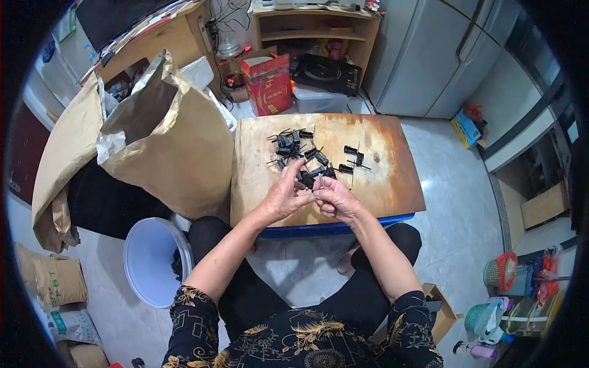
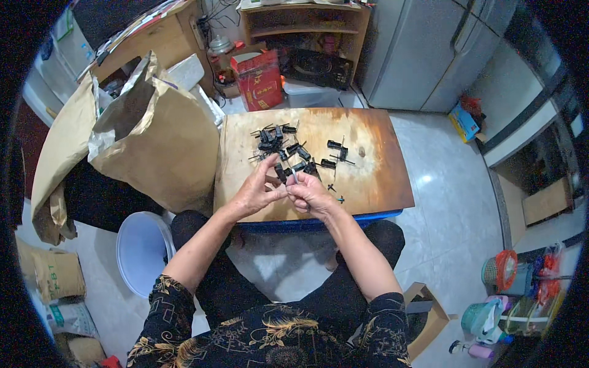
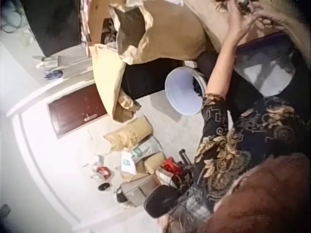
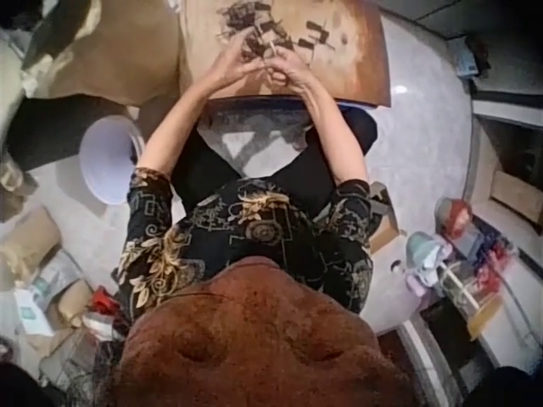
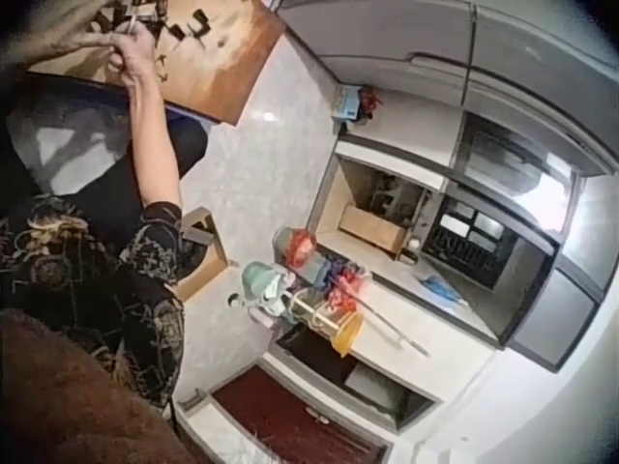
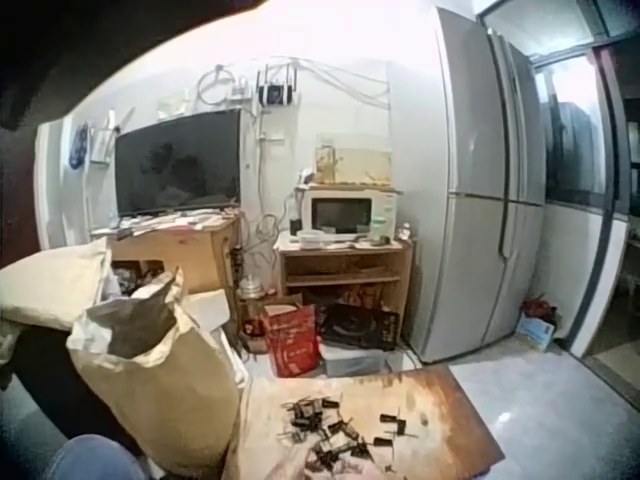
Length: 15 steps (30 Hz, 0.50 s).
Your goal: Assembling small plastic and metal components into a larger assembly on a workbench.
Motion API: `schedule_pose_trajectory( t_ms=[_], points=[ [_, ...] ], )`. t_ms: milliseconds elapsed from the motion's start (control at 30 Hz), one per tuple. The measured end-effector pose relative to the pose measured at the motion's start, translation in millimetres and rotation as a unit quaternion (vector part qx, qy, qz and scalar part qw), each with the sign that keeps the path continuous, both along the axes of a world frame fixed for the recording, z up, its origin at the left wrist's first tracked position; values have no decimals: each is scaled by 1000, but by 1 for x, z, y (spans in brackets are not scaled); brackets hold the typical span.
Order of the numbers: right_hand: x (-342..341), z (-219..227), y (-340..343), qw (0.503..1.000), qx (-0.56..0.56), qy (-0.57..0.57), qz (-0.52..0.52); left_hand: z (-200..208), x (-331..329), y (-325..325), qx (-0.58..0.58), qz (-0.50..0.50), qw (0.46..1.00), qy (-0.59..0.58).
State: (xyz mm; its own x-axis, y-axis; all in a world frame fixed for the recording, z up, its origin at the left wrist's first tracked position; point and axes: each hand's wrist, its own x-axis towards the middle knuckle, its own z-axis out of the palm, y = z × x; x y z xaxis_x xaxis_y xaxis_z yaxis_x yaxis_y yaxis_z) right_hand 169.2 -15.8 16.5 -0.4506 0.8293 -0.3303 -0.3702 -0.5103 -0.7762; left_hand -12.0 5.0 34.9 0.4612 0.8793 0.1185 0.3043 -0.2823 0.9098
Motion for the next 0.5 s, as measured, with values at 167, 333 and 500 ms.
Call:
schedule_pose_trajectory(
  t_ms=[167,333,500],
  points=[
    [-1,2,1,999,-35,17,-1,-19,-5,13,-56,-47,997,-7],
    [-5,-1,0,998,-60,25,-23,-15,-8,14,-39,-76,994,65],
    [-9,-2,3,996,-33,-56,-62,-9,-5,8,92,-73,982,145]
  ],
)
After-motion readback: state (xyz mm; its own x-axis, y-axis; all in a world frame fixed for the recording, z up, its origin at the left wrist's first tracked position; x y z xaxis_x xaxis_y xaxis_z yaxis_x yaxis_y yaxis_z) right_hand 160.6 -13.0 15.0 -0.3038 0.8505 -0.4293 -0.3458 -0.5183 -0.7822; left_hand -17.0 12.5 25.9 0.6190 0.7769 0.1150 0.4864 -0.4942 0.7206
